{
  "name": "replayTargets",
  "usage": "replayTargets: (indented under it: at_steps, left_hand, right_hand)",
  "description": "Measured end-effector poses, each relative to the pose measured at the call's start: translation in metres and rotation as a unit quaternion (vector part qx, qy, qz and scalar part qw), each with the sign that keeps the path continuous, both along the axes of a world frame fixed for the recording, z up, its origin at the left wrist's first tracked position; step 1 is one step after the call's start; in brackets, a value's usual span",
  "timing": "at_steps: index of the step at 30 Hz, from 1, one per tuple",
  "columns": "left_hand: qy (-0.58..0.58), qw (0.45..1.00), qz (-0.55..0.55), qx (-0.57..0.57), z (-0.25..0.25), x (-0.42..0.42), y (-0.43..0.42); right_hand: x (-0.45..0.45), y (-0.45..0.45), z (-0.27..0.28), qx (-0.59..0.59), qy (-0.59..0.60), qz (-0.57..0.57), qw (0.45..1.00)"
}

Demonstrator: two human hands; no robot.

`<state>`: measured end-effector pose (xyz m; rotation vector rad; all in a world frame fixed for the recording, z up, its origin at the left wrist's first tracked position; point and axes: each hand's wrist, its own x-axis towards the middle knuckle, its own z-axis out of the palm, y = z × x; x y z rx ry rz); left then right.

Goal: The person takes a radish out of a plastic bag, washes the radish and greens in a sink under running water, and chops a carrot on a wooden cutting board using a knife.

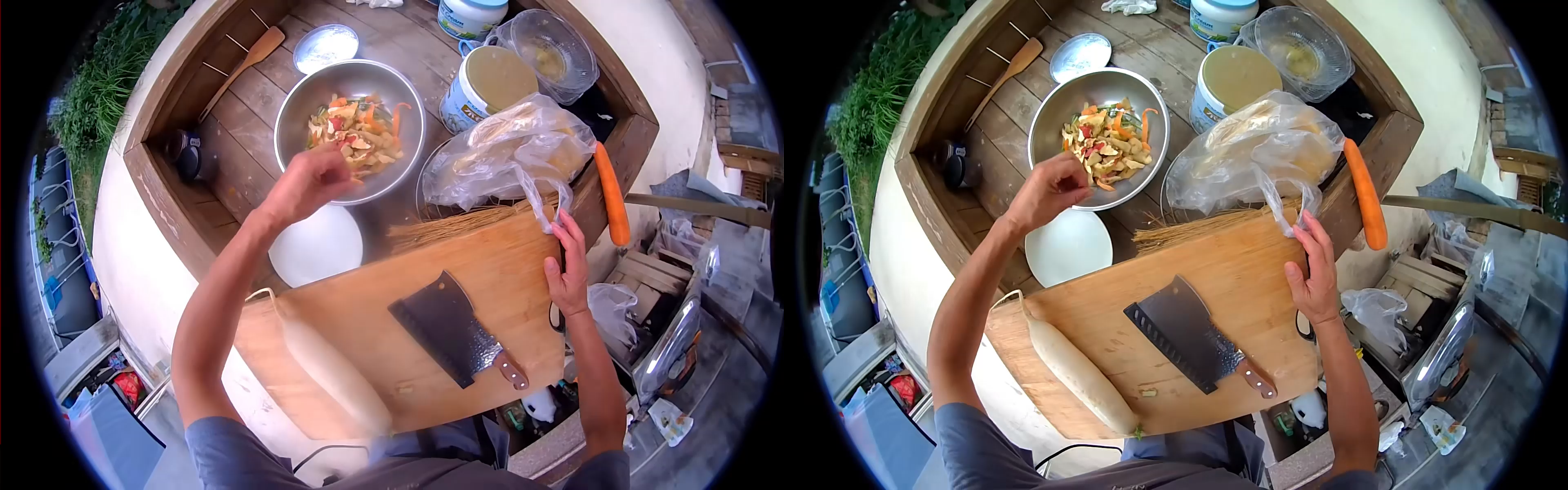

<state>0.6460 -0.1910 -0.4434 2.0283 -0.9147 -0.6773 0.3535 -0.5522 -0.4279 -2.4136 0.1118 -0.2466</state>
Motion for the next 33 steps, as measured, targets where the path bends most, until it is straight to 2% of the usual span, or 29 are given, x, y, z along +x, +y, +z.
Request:
replayTargets:
  at_steps: [1,2,3,5,8,11,12,15,16,19,21,23,25,26,27,29,30,32,33]
  left_hand:
    - [0.004,0.998,0.064,0.014,-0.005,0.009,-0.008]
    - [0.085,0.986,0.137,0.041,-0.005,0.015,-0.018]
    - [0.074,0.984,0.151,0.056,-0.017,0.025,-0.022]
    - [0.027,0.985,0.163,0.051,-0.033,0.03,-0.03]
    - [0.032,0.981,0.193,-0.004,-0.041,0.024,-0.037]
    - [-0.124,0.964,0.23,0.049,-0.039,0.015,-0.04]
    - [-0.089,0.967,0.238,0.031,-0.036,0.01,-0.039]
    - [-0.198,0.962,0.181,0.057,-0.049,0.007,-0.027]
    - [-0.099,0.971,0.216,0.024,-0.031,-0.001,-0.03]
    - [-0.218,0.93,0.195,0.223,0.0,-0.024,-0.038]
    - [-0.186,0.922,0.223,0.255,0.005,-0.033,-0.044]
    - [-0.176,0.936,0.203,0.226,0.011,-0.049,-0.043]
    - [-0.138,0.962,0.204,0.122,0.014,-0.067,-0.042]
    - [-0.161,0.96,0.21,0.094,0.02,-0.079,-0.044]
    - [-0.183,0.957,0.215,0.067,0.025,-0.093,-0.043]
    - [-0.09,0.957,0.277,-0.006,0.085,-0.152,-0.06]
    - [-0.155,0.938,0.31,-0.003,0.092,-0.181,-0.059]
    - [-0.173,0.919,0.354,-0.023,0.108,-0.248,-0.055]
    - [-0.175,0.905,0.385,-0.039,0.117,-0.282,-0.056]
  right_hand:
    - [-0.002,0.0,0.001,0.001,-0.002,-0.002,1.0]
    - [-0.001,0.002,0.003,0.001,-0.008,-0.002,1.0]
    - [-0.002,0.002,0.004,-0.005,-0.011,-0.001,1.0]
    - [-0.003,0.001,0.003,-0.013,-0.016,0.002,1.0]
    - [-0.005,0.0,0.002,-0.015,-0.03,0.007,0.999]
    - [-0.006,0.001,0.006,-0.008,-0.036,0.007,0.999]
    - [-0.006,0.001,0.006,-0.008,-0.036,0.007,0.999]
    - [-0.009,0.001,0.007,-0.001,-0.046,0.012,0.999]
    - [-0.011,0.0,0.006,0.001,-0.052,0.014,0.999]
    - [-0.013,-0.002,0.006,0.011,-0.065,0.015,0.998]
    - [-0.02,-0.008,0.01,0.026,-0.076,0.009,0.997]
    - [-0.02,-0.01,0.008,0.057,-0.092,0.02,0.994]
    - [-0.02,-0.015,0.008,0.099,-0.107,0.011,0.989]
    - [-0.024,-0.021,0.012,0.122,-0.112,0.005,0.986]
    - [-0.029,-0.03,0.018,0.074,-0.125,-0.026,0.989]
    - [-0.033,-0.052,0.036,-0.018,-0.147,-0.073,0.986]
    - [-0.034,-0.065,0.043,-0.085,-0.164,-0.124,0.975]
    - [-0.033,-0.094,0.042,-0.153,-0.107,-0.181,0.966]
    - [-0.032,-0.11,0.029,-0.145,-0.02,-0.173,0.974]
